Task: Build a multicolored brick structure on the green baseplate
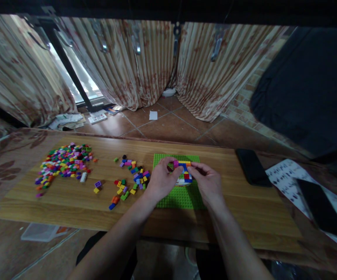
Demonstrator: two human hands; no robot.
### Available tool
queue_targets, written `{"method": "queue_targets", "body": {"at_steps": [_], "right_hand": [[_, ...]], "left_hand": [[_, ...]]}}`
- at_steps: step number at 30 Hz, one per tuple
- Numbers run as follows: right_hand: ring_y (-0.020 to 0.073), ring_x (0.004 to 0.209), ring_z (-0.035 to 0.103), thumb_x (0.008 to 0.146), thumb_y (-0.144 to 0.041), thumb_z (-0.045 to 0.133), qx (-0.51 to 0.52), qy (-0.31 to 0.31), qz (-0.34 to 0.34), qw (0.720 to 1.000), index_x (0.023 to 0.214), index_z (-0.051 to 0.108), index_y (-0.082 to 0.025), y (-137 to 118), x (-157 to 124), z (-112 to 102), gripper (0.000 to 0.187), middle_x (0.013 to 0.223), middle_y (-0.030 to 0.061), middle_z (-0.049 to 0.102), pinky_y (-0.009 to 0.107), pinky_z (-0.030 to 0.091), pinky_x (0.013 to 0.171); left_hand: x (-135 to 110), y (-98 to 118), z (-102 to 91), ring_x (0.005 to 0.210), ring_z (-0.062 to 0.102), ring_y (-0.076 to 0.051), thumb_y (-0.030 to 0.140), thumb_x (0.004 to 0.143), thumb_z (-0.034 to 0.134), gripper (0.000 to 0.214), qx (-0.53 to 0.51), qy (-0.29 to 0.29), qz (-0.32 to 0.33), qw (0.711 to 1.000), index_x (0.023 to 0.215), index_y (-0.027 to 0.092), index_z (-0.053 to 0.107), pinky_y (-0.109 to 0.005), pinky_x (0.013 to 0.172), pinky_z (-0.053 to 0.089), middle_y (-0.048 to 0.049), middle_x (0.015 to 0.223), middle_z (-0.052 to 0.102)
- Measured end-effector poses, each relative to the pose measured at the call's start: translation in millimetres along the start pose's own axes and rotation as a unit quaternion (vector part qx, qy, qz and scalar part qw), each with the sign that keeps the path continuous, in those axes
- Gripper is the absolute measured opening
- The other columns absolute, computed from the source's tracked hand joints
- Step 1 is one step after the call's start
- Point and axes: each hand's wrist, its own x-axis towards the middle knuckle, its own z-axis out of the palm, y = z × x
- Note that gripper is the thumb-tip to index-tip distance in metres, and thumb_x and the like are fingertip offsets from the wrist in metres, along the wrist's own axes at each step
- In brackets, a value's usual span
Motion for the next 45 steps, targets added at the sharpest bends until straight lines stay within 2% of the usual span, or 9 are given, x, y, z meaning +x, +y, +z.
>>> {"method": "queue_targets", "body": {"at_steps": [5, 9, 14, 18, 25, 32, 41, 43, 45], "right_hand": [[0.0129, 0.063, 0.062, 0.058, -0.046, 0.083, 0.056, 0.005, 0.040, 0.998, 0.078, 0.074, -0.019, -2, -2, -1, 0.035, 0.076, 0.0019, 0.074, 0.027, 0.050, 0.061], [0.0086, 0.057, 0.057, 0.059, -0.046, 0.081, 0.089, 0.065, 0.044, 0.993, 0.074, 0.073, -0.019, -6, 0, -8, 0.032, 0.074, 0.0009, 0.072, 0.021, 0.044, 0.053], [0.0064, 0.058, 0.055, 0.064, -0.041, 0.080, 0.097, 0.082, 0.011, 0.992, 0.073, 0.073, -0.019, -8, 2, -16, 0.025, 0.074, -0.0009, 0.071, 0.018, 0.044, 0.054], [0.0066, 0.059, 0.056, 0.065, -0.038, 0.080, 0.101, 0.083, -0.002, 0.991, 0.072, 0.073, -0.018, -7, 2, -18, 0.022, 0.073, -0.0005, 0.070, 0.018, 0.044, 0.053], [0.0058, 0.061, 0.057, 0.067, -0.034, 0.080, 0.095, 0.075, -0.005, 0.993, 0.072, 0.073, -0.018, -6, 2, -19, 0.018, 0.073, -0.0011, 0.069, 0.017, 0.045, 0.055], [0.0073, 0.061, 0.056, 0.069, -0.034, 0.080, 0.081, 0.062, -0.017, 0.995, 0.073, 0.072, -0.018, -1, 2, -18, 0.018, 0.076, -0.0001, 0.069, 0.020, 0.046, 0.055], [0.0099, 0.062, 0.057, 0.069, -0.033, 0.078, 0.060, 0.059, -0.019, 0.996, 0.074, 0.072, -0.018, 1, 3, -16, 0.017, 0.077, 0.0015, 0.069, 0.022, 0.046, 0.054], [0.0103, 0.062, 0.057, 0.071, -0.034, 0.076, 0.050, 0.079, -0.040, 0.995, 0.074, 0.072, -0.019, -2, 1, -14, 0.016, 0.076, 0.0009, 0.069, 0.024, 0.047, 0.056], [0.0119, 0.063, 0.058, 0.076, -0.036, 0.072, 0.002, 0.117, -0.107, 0.987, 0.076, 0.072, -0.020, -8, -7, -10, 0.016, 0.075, 0.0009, 0.068, 0.028, 0.049, 0.061]], "left_hand": [[5, 0, -12.8, 0.075, 0.061, -0.015, 0.039, 0.085, 0.058, 0.034, -0.019, 0.025, 0.003, 1.000, 0.105, 0.013, 0.066, -0.026, 0.068, 0.048, -0.0082, 0.097, 0.070], [15, -7, -46.0, 0.075, 0.060, -0.014, 0.033, 0.085, 0.053, 0.026, -0.018, 0.030, 0.033, 0.999, 0.091, 0.013, 0.069, -0.023, 0.067, 0.046, -0.0038, 0.084, 0.069], [21, -27, -99.8, 0.066, 0.056, -0.012, 0.027, 0.079, 0.053, 0.021, 0.085, -0.026, 0.010, 0.996, 0.078, 0.013, 0.069, -0.021, 0.061, 0.043, -0.0004, 0.070, 0.065], [14, -36, -125.0, 0.066, 0.058, -0.013, 0.021, 0.072, 0.056, 0.016, 0.198, -0.096, -0.037, 0.975, 0.076, 0.014, 0.070, -0.021, 0.061, 0.043, -0.0008, 0.070, 0.068], [1, -31, -132.3, 0.066, 0.060, -0.015, 0.012, 0.063, 0.058, 0.020, 0.340, -0.153, -0.082, 0.924, 0.074, 0.018, 0.074, -0.022, 0.060, 0.042, -0.0022, 0.071, 0.070], [-3, -38, -126.2, 0.067, 0.060, -0.016, 0.007, 0.057, 0.058, 0.032, 0.315, -0.152, -0.026, 0.936, 0.078, 0.024, 0.075, -0.021, 0.060, 0.042, -0.0009, 0.074, 0.069], [-9, -39, -128.4, 0.080, 0.063, -0.018, 0.006, 0.064, 0.060, 0.020, 0.302, -0.099, 0.000, 0.948, 0.073, 0.019, 0.071, -0.025, 0.074, 0.045, -0.0057, 0.084, 0.070], [-8, -39, -133.3, 0.078, 0.062, -0.018, 0.007, 0.069, 0.059, 0.017, 0.302, -0.110, 0.013, 0.947, 0.076, 0.018, 0.070, -0.025, 0.072, 0.045, -0.0058, 0.083, 0.069], [-7, -35, -137.0, 0.072, 0.060, -0.015, 0.010, 0.074, 0.058, 0.014, 0.284, -0.113, 0.025, 0.952, 0.080, 0.018, 0.069, -0.024, 0.067, 0.044, -0.0040, 0.078, 0.067]]}}
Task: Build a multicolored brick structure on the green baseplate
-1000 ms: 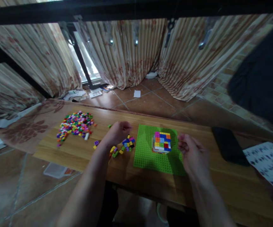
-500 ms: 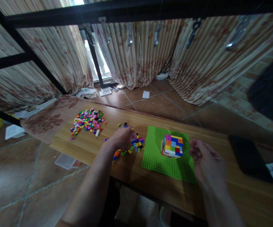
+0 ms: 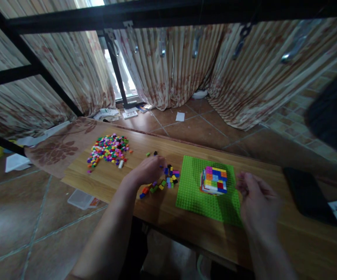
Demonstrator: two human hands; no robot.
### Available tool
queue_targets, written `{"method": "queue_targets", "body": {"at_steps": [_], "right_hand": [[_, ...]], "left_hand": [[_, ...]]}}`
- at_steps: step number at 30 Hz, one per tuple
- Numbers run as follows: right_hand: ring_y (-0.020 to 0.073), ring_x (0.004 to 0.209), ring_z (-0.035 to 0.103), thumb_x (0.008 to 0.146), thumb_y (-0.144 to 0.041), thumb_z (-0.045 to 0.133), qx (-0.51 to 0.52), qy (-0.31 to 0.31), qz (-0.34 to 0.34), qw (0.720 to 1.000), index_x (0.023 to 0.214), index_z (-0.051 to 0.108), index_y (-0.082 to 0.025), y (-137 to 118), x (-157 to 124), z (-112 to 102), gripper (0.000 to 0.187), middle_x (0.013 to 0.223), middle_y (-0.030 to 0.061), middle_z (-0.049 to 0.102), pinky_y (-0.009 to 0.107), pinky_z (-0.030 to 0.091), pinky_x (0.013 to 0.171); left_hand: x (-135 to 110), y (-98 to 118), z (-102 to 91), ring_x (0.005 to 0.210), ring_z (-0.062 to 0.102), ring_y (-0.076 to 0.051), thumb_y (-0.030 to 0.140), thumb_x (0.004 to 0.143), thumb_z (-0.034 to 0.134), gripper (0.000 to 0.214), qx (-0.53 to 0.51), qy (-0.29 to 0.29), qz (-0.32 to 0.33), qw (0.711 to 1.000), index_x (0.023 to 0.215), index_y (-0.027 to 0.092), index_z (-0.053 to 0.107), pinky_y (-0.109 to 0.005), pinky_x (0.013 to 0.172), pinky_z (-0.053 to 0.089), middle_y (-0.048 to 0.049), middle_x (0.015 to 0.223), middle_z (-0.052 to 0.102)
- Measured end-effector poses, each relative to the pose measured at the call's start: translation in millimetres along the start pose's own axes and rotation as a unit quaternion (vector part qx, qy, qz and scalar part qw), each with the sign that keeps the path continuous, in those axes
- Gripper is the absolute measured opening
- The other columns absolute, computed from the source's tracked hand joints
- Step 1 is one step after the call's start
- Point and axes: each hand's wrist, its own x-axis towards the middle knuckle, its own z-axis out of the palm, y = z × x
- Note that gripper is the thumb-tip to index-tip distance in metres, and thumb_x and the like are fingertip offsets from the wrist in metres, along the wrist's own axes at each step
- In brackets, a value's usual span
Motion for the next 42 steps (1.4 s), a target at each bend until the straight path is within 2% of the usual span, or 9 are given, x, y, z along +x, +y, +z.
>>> {"method": "queue_targets", "body": {"at_steps": [3, 7, 9, 12, 22, 29, 34, 38, 42], "right_hand": [[0.0173, 0.073, 0.063, 0.084, -0.038, 0.066, -0.099, 0.006, -0.158, 0.983, 0.085, 0.073, -0.022, -14, -21, 2, 0.017, 0.084, 0.0038, 0.070, 0.036, 0.051, 0.074], [0.0194, 0.078, 0.065, 0.080, -0.030, 0.071, -0.140, -0.188, -0.231, 0.944, 0.092, 0.073, -0.028, -20, -56, 7, 0.013, 0.086, 0.0027, 0.071, 0.036, 0.052, 0.075], [0.0174, 0.074, 0.064, 0.079, -0.030, 0.072, -0.123, -0.232, -0.196, 0.945, 0.100, 0.072, -0.028, -18, -67, 11, 0.021, 0.084, 0.0012, 0.071, 0.032, 0.052, 0.070], [0.0163, 0.075, 0.063, 0.080, -0.033, 0.072, -0.097, -0.212, -0.121, 0.965, 0.103, 0.071, -0.026, -16, -69, 17, 0.024, 0.085, 0.0010, 0.071, 0.030, 0.051, 0.068], [0.0104, 0.058, 0.051, 0.077, -0.035, 0.073, 0.012, -0.242, 0.027, 0.970, 0.081, 0.072, -0.023, -19, -58, 19, 0.013, 0.062, -0.0040, 0.059, 0.023, 0.042, 0.056], [0.0114, 0.055, 0.054, 0.074, -0.036, 0.076, -0.028, -0.218, 0.010, 0.975, 0.080, 0.074, -0.023, -13, -34, 1, 0.015, 0.060, -0.0034, 0.063, 0.025, 0.045, 0.056], [0.0178, 0.079, 0.065, 0.077, -0.038, 0.073, -0.143, -0.162, -0.076, 0.973, 0.090, 0.076, -0.026, -9, -10, -22, 0.018, 0.088, 0.0021, 0.073, 0.033, 0.052, 0.075], [0.0185, 0.084, 0.066, 0.084, -0.037, 0.064, -0.196, -0.183, -0.107, 0.957, 0.096, 0.076, -0.026, -7, -4, -27, 0.020, 0.092, 0.0032, 0.072, 0.034, 0.052, 0.079], [0.0186, 0.089, 0.065, 0.087, -0.035, 0.061, -0.212, -0.221, -0.144, 0.941, 0.097, 0.076, -0.027, -5, -7, -22, 0.019, 0.096, 0.0038, 0.071, 0.034, 0.052, 0.079]], "left_hand": [[-1, 12, -3.4, 0.064, 0.057, -0.012, 0.020, 0.081, 0.058, 0.010, -0.100, 0.007, 0.032, 0.994, 0.087, 0.018, 0.066, -0.021, 0.062, 0.043, -0.0013, 0.074, 0.066], [-8, 50, 5.8, 0.071, 0.062, -0.012, 0.026, 0.088, 0.055, 0.014, -0.249, -0.009, 0.126, 0.960, 0.094, 0.016, 0.063, -0.023, 0.068, 0.049, -0.0029, 0.081, 0.067], [-12, 69, 13.7, 0.078, 0.063, -0.013, 0.023, 0.086, 0.057, 0.012, -0.271, 0.011, 0.185, 0.945, 0.094, 0.016, 0.064, -0.025, 0.075, 0.050, -0.0044, 0.087, 0.068], [-14, 86, 23.7, 0.080, 0.064, -0.013, 0.019, 0.087, 0.057, 0.012, -0.278, 0.043, 0.207, 0.937, 0.096, 0.017, 0.065, -0.024, 0.077, 0.051, -0.0038, 0.088, 0.070], [-10, 87, 42.8, 0.082, 0.068, -0.011, 0.017, 0.087, 0.056, 0.010, -0.196, 0.135, 0.256, 0.937, 0.092, 0.018, 0.065, -0.022, 0.076, 0.053, -0.0032, 0.090, 0.073], [-7, 81, 36.5, 0.073, 0.065, -0.011, 0.013, 0.081, 0.056, 0.011, -0.174, 0.089, 0.213, 0.957, 0.086, 0.019, 0.064, -0.022, 0.071, 0.050, -0.0006, 0.081, 0.070], [-1, 51, 18.0, 0.070, 0.060, -0.012, 0.014, 0.079, 0.055, 0.009, -0.098, 0.046, 0.161, 0.981, 0.081, 0.019, 0.062, -0.023, 0.069, 0.045, -0.0011, 0.077, 0.066], [1, 28, 5.9, 0.062, 0.057, -0.013, 0.016, 0.076, 0.055, 0.008, -0.007, 0.021, 0.057, 0.998, 0.076, 0.018, 0.062, -0.023, 0.060, 0.039, -0.0010, 0.068, 0.064], [0, 16, 0.4, 0.061, 0.055, -0.013, 0.021, 0.077, 0.054, 0.011, 0.047, -0.015, -0.002, 0.999, 0.076, 0.019, 0.065, -0.022, 0.055, 0.035, -0.0011, 0.069, 0.064]]}}
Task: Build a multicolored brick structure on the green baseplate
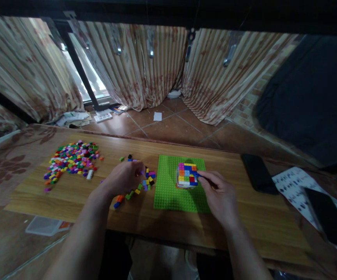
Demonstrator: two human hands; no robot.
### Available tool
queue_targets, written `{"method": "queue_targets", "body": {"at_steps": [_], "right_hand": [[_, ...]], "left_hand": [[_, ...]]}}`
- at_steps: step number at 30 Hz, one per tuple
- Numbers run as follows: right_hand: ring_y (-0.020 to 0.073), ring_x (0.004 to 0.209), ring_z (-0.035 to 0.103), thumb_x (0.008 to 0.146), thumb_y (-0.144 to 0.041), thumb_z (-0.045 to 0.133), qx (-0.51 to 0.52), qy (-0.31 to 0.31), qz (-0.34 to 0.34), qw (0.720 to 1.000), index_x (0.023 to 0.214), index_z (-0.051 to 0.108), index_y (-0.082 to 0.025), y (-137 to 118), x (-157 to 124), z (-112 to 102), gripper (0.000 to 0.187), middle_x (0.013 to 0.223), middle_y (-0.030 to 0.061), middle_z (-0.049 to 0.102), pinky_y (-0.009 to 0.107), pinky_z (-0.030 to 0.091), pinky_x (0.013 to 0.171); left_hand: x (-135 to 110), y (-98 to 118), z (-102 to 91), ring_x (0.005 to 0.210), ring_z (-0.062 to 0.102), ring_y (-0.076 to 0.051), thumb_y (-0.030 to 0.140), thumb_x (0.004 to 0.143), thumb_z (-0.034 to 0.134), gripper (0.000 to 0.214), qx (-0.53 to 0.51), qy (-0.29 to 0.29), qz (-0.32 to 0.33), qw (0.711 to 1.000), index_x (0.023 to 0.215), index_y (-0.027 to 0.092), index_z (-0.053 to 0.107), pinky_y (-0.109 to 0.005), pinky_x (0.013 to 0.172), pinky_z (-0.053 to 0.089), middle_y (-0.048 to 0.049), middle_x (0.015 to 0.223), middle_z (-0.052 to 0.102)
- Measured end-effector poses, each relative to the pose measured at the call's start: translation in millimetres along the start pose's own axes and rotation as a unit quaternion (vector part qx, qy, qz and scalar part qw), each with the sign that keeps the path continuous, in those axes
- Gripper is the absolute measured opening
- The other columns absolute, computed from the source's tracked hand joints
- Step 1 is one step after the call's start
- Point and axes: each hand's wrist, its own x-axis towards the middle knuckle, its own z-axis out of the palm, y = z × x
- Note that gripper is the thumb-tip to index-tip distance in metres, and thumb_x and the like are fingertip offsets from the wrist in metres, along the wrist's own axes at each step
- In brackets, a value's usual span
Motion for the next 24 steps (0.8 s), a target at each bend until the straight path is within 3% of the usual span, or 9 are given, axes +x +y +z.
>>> {"method": "queue_targets", "body": {"at_steps": [9, 20, 24], "right_hand": [[0.0181, 0.086, 0.065, 0.084, -0.030, 0.063, -0.008, 0.003, -0.010, 1.000, 0.094, 0.076, -0.026, 3, 2, 9, 0.016, 0.094, 0.0037, 0.070, 0.033, 0.051, 0.077], [0.0169, 0.079, 0.062, 0.084, -0.030, 0.063, -0.016, 0.011, 0.005, 1.000, 0.088, 0.074, -0.023, 2, 2, 9, 0.014, 0.088, 0.0028, 0.069, 0.031, 0.049, 0.071], [0.0173, 0.080, 0.063, 0.084, -0.033, 0.064, 0.000, 0.014, 0.028, 1.000, 0.088, 0.073, -0.023, 0, 2, 7, 0.014, 0.089, 0.0030, 0.069, 0.031, 0.049, 0.072]], "left_hand": [[1, -8, -1.2, 0.062, 0.057, -0.014, 0.023, 0.068, 0.060, 0.016, 0.006, -0.044, -0.054, 0.998, 0.080, 0.021, 0.071, -0.022, 0.054, 0.033, -0.0002, 0.069, 0.066], [5, 6, 5.2, 0.056, 0.051, -0.011, 0.029, 0.083, 0.058, 0.014, 0.019, 0.006, 0.007, 1.000, 0.078, 0.018, 0.063, -0.022, 0.055, 0.030, 0.0007, 0.062, 0.060], [7, 8, 7.4, 0.061, 0.057, -0.012, 0.025, 0.085, 0.056, 0.012, -0.005, 0.061, 0.027, 0.998, 0.084, 0.018, 0.066, -0.022, 0.059, 0.037, -0.0007, 0.067, 0.065]]}}
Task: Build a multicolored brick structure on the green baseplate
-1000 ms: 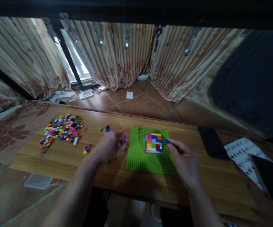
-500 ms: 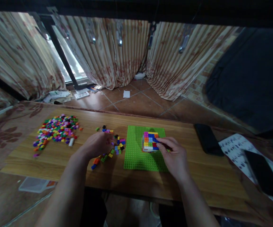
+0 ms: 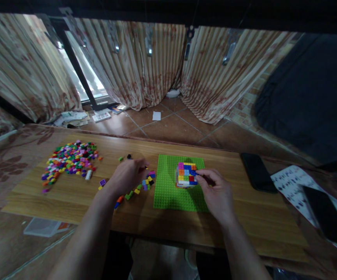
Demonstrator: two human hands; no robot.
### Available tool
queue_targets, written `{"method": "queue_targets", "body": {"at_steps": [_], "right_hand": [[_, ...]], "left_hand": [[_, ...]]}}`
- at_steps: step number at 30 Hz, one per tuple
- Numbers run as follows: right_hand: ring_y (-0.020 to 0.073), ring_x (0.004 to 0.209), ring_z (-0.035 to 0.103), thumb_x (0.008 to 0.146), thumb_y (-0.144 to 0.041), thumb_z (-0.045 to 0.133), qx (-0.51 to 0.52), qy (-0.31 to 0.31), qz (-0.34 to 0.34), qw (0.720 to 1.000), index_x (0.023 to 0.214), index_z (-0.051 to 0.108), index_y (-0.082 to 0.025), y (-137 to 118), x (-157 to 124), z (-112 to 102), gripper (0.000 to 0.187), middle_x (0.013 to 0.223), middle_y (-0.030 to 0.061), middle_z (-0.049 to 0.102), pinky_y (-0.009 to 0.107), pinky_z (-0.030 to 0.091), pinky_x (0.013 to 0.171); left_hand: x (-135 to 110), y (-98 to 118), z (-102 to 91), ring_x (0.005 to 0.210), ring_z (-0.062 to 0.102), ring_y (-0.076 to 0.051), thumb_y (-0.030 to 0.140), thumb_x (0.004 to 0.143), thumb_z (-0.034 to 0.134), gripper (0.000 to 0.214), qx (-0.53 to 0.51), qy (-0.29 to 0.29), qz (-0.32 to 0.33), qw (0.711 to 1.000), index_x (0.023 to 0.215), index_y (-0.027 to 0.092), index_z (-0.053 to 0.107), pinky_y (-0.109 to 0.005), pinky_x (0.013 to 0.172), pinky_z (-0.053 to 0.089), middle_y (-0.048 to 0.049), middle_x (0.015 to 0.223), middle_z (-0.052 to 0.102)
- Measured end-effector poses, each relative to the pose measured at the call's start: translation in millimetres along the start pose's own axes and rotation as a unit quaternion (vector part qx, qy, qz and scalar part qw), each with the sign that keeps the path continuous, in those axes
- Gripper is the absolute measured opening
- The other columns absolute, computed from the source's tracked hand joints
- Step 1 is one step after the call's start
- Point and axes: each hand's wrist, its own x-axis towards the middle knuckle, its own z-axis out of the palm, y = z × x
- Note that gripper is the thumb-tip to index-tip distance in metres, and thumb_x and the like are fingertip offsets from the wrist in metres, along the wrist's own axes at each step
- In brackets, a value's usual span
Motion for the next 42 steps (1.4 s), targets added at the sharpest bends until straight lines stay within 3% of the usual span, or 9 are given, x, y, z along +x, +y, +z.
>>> {"method": "queue_targets", "body": {"at_steps": [3, 6, 11, 16, 25, 42], "right_hand": [[0.0157, 0.074, 0.063, 0.082, -0.036, 0.067, 0.057, 0.017, 0.041, 0.997, 0.089, 0.072, -0.022, -3, 1, -2, 0.016, 0.082, 0.0013, 0.070, 0.030, 0.049, 0.070], [0.0123, 0.063, 0.059, 0.079, -0.036, 0.070, 0.135, 0.033, 0.061, 0.988, 0.087, 0.071, -0.022, -6, 2, -3, 0.016, 0.069, -0.0023, 0.065, 0.026, 0.047, 0.062], [0.0103, 0.057, 0.055, 0.081, -0.038, 0.068, 0.190, 0.006, 0.085, 0.978, 0.090, 0.072, -0.022, -5, 4, -4, 0.018, 0.063, -0.0037, 0.061, 0.024, 0.045, 0.056], [0.0103, 0.053, 0.053, 0.084, -0.045, 0.063, 0.134, -0.016, 0.109, 0.985, 0.084, 0.070, -0.019, -5, 4, -3, 0.027, 0.062, -0.0020, 0.061, 0.023, 0.043, 0.052], [0.0120, 0.052, 0.051, 0.088, -0.048, 0.055, 0.011, -0.011, 0.074, 0.997, 0.082, 0.067, -0.019, -2, 5, 1, 0.031, 0.062, -0.0016, 0.061, 0.024, 0.040, 0.052], [0.0153, 0.065, 0.058, 0.085, -0.048, 0.059, 0.012, 0.017, 0.069, 0.997, 0.079, 0.066, -0.019, 1, 2, 11, 0.030, 0.071, 0.0010, 0.067, 0.027, 0.044, 0.063]], "left_hand": [[1, 8, 3.7, 0.069, 0.062, -0.013, 0.021, 0.086, 0.054, 0.013, -0.051, 0.051, 0.039, 0.997, 0.091, 0.018, 0.066, -0.022, 0.065, 0.044, -0.0023, 0.078, 0.069], [3, 20, 9.7, 0.076, 0.064, -0.013, 0.019, 0.089, 0.052, 0.015, -0.097, 0.060, 0.100, 0.988, 0.094, 0.019, 0.066, -0.023, 0.071, 0.047, -0.0027, 0.087, 0.069], [4, 38, 23.7, 0.077, 0.064, -0.013, 0.016, 0.089, 0.053, 0.018, -0.125, 0.072, 0.130, 0.981, 0.099, 0.019, 0.066, -0.026, 0.073, 0.051, -0.0044, 0.094, 0.068], [5, 52, 34.9, 0.089, 0.065, -0.017, 0.015, 0.090, 0.052, 0.020, -0.145, 0.077, 0.163, 0.973, 0.102, 0.019, 0.067, -0.030, 0.082, 0.054, -0.0056, 0.098, 0.067], [8, 67, 50.1, 0.110, 0.061, -0.019, 0.016, 0.090, 0.054, 0.023, -0.163, 0.102, 0.204, 0.960, 0.108, 0.022, 0.066, -0.037, 0.097, 0.052, -0.0068, 0.119, 0.063], [8, 69, 55.0, 0.113, 0.060, -0.021, 0.014, 0.089, 0.053, 0.025, -0.158, 0.083, 0.205, 0.962, 0.110, 0.021, 0.065, -0.041, 0.099, 0.052, -0.0095, 0.124, 0.059]]}}
